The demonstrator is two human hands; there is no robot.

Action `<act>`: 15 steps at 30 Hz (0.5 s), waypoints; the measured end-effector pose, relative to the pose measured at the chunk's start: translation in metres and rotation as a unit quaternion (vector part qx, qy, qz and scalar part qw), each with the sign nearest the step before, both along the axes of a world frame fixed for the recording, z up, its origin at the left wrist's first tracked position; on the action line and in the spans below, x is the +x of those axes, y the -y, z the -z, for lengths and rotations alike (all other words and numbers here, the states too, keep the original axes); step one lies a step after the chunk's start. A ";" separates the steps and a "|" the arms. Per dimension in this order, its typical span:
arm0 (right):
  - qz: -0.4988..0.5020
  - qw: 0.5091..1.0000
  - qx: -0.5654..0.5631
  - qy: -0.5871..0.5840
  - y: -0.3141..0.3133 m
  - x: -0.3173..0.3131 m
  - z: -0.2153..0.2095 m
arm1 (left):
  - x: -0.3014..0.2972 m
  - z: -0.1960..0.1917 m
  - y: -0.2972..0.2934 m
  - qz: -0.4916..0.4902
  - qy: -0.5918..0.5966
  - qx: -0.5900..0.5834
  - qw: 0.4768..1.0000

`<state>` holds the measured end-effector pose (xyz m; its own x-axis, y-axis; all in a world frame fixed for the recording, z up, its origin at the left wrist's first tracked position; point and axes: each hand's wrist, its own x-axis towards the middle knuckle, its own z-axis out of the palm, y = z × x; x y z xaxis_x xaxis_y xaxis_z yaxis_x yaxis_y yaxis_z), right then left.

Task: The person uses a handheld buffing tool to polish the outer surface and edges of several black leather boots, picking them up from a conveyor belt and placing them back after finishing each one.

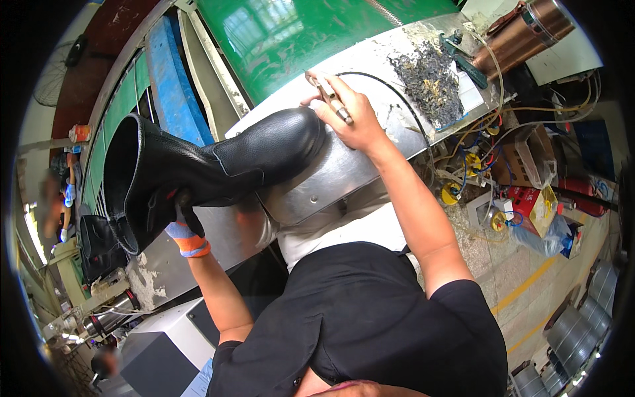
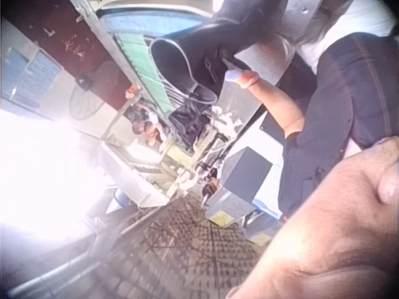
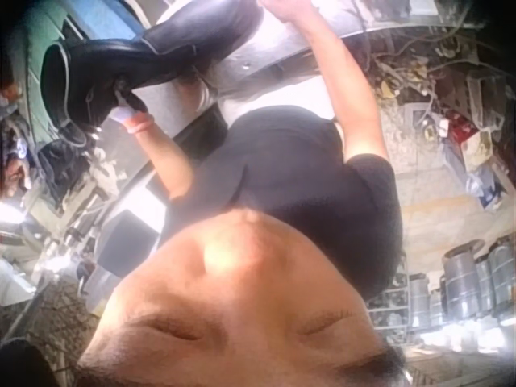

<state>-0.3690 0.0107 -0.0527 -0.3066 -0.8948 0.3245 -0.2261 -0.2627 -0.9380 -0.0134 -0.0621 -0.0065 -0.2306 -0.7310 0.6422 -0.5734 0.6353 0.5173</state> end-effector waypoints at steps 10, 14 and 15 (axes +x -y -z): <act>0.024 0.998 0.052 -0.012 -0.066 0.013 -0.010 | 0.003 0.004 -0.003 -0.020 -0.011 0.015 1.000; -0.063 0.960 0.053 0.267 -0.083 0.008 -0.003 | 0.006 0.000 -0.001 -0.015 0.033 -0.013 0.999; -0.080 0.951 0.056 0.293 -0.081 0.004 -0.006 | 0.004 0.000 -0.002 -0.014 0.026 -0.010 1.000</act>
